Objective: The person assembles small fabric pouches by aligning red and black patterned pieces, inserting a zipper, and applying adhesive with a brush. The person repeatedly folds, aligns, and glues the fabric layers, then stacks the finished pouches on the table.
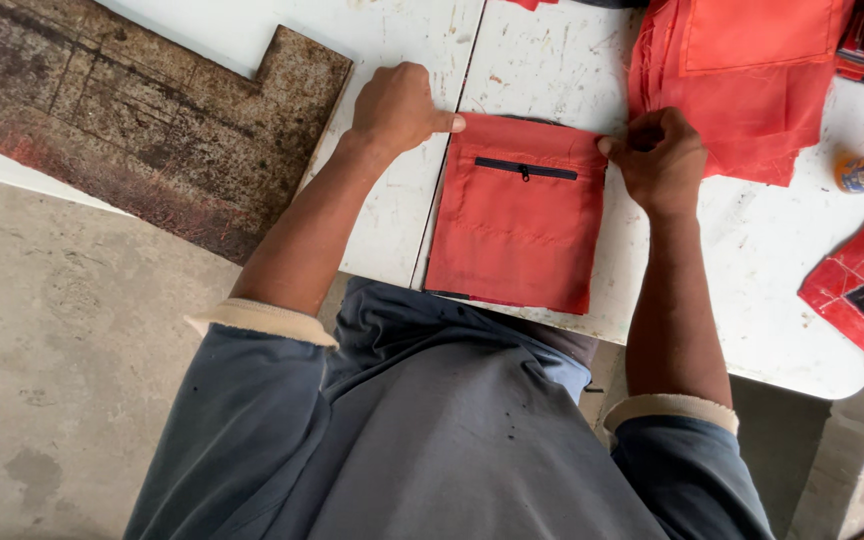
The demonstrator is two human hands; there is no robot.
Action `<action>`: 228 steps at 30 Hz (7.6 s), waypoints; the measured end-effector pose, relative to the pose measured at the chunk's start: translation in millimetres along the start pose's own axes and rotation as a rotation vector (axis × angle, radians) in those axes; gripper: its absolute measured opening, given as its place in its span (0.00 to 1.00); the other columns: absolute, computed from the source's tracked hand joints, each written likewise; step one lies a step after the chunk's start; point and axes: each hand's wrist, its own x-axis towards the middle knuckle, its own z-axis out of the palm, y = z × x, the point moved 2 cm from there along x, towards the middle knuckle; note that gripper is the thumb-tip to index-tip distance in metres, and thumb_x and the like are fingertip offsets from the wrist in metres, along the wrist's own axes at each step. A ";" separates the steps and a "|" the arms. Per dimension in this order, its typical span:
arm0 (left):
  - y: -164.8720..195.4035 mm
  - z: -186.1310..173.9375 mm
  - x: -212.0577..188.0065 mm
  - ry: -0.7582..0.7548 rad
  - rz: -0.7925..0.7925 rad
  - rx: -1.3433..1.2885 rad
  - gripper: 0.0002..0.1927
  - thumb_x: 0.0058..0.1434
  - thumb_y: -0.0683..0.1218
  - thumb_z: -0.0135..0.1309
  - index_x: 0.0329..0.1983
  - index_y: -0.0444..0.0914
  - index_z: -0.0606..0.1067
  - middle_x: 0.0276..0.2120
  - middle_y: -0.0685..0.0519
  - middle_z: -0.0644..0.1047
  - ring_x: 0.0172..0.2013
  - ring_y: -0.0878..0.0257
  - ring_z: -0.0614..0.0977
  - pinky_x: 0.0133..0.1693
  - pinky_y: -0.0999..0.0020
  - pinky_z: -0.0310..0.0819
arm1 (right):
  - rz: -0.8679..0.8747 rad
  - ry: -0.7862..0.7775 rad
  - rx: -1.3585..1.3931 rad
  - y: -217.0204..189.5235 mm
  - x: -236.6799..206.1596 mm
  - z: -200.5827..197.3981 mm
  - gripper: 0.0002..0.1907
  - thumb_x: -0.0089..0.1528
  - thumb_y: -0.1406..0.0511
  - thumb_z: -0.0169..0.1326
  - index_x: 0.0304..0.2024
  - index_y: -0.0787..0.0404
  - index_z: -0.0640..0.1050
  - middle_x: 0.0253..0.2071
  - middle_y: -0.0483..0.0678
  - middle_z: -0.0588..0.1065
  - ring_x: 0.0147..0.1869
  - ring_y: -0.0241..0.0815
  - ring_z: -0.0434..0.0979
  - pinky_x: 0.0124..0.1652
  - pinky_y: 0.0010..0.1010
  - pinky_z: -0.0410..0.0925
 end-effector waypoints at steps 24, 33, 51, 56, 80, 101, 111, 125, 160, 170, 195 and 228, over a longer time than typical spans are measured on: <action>-10.4 53.8 -67.2 0.279 0.483 0.167 0.20 0.70 0.47 0.48 0.64 0.38 0.73 0.64 0.52 0.71 0.62 0.60 0.73 0.66 0.36 0.45 | -0.293 -0.198 -0.378 -146.1 -58.8 104.5 0.32 0.67 0.53 0.42 0.72 0.53 0.67 0.75 0.47 0.62 0.79 0.58 0.54 0.67 0.76 0.35; -18.0 49.7 -53.6 0.193 0.517 0.166 0.22 0.70 0.50 0.50 0.66 0.39 0.71 0.65 0.54 0.68 0.63 0.61 0.71 0.64 0.31 0.39 | -0.125 -0.147 -0.382 -93.0 -46.8 21.7 0.29 0.69 0.51 0.41 0.70 0.51 0.70 0.73 0.47 0.66 0.76 0.60 0.57 0.66 0.69 0.42; 24.8 58.0 -95.1 0.302 0.364 -0.087 0.30 0.68 0.56 0.59 0.64 0.31 0.70 0.59 0.44 0.70 0.55 0.53 0.76 0.60 0.48 0.60 | 0.415 -0.074 0.041 -59.6 -139.5 -53.9 0.19 0.65 0.55 0.59 0.45 0.65 0.83 0.36 0.51 0.82 0.40 0.42 0.83 0.42 0.33 0.73; 3.1 58.8 -177.8 0.262 0.314 -0.112 0.30 0.63 0.55 0.63 0.61 0.32 0.72 0.58 0.43 0.71 0.57 0.47 0.75 0.58 0.51 0.65 | 0.323 -0.082 -0.026 -57.9 -140.1 -32.8 0.17 0.60 0.58 0.63 0.38 0.68 0.81 0.32 0.54 0.81 0.35 0.42 0.81 0.37 0.33 0.72; -11.3 128.2 -178.1 -0.280 -0.243 -1.747 0.24 0.67 0.55 0.57 0.59 0.35 0.70 0.48 0.49 0.75 0.51 0.60 0.80 0.45 0.53 0.84 | 0.800 -0.272 1.209 -55.6 -162.6 -17.2 0.07 0.68 0.68 0.52 0.47 0.63 0.74 0.43 0.54 0.80 0.44 0.51 0.84 0.41 0.44 0.76; -12.7 68.3 -160.8 -0.365 -0.212 -0.835 0.18 0.63 0.49 0.59 0.47 0.29 0.79 0.32 0.47 0.83 0.31 0.65 0.85 0.26 0.70 0.84 | 0.798 -0.279 0.790 -55.8 -175.1 -14.4 0.17 0.60 0.66 0.64 0.47 0.70 0.78 0.32 0.48 0.77 0.25 0.33 0.73 0.24 0.25 0.66; -24.2 63.5 -166.7 -0.337 -0.169 -0.757 0.16 0.58 0.47 0.64 0.37 0.26 0.81 0.24 0.48 0.82 0.25 0.67 0.84 0.27 0.73 0.84 | 0.688 -0.222 0.464 -75.4 -182.6 -17.8 0.16 0.58 0.68 0.68 0.42 0.68 0.75 0.29 0.49 0.77 0.24 0.32 0.71 0.23 0.24 0.64; -26.6 62.9 -179.9 -0.244 -0.190 -0.661 0.13 0.57 0.47 0.66 0.29 0.30 0.80 0.21 0.49 0.82 0.23 0.68 0.84 0.27 0.74 0.83 | 0.671 -0.228 0.434 -69.5 -192.8 -23.6 0.20 0.55 0.69 0.69 0.44 0.69 0.74 0.33 0.49 0.77 0.25 0.32 0.71 0.24 0.25 0.66; -35.8 67.1 -202.0 -0.104 -0.082 -0.526 0.13 0.57 0.49 0.66 0.25 0.35 0.80 0.20 0.51 0.83 0.23 0.68 0.86 0.28 0.71 0.79 | 0.598 -0.280 0.345 -80.2 -190.2 -22.7 0.20 0.56 0.68 0.69 0.45 0.71 0.75 0.35 0.52 0.80 0.31 0.35 0.78 0.29 0.25 0.70; -17.1 55.2 -156.0 -0.171 -0.097 -0.628 0.14 0.63 0.50 0.58 0.31 0.34 0.78 0.23 0.49 0.83 0.24 0.65 0.86 0.24 0.67 0.80 | 0.603 -0.205 0.400 -74.2 -160.5 -28.1 0.24 0.58 0.66 0.69 0.51 0.72 0.75 0.35 0.53 0.80 0.32 0.35 0.79 0.29 0.25 0.69; -25.8 61.2 -171.7 -0.195 -0.178 -0.566 0.13 0.60 0.50 0.62 0.31 0.33 0.81 0.23 0.50 0.84 0.26 0.68 0.87 0.29 0.73 0.82 | 0.521 -0.282 0.218 -78.1 -164.0 -26.9 0.27 0.57 0.67 0.68 0.55 0.72 0.74 0.35 0.56 0.81 0.35 0.37 0.81 0.33 0.27 0.73; -27.6 48.1 -187.2 -0.027 -0.011 -0.032 0.26 0.52 0.64 0.68 0.22 0.37 0.78 0.20 0.47 0.80 0.26 0.51 0.84 0.32 0.55 0.76 | 0.114 0.056 -0.261 -59.5 -207.0 -23.3 0.40 0.53 0.49 0.78 0.58 0.60 0.75 0.54 0.56 0.67 0.57 0.54 0.69 0.53 0.45 0.68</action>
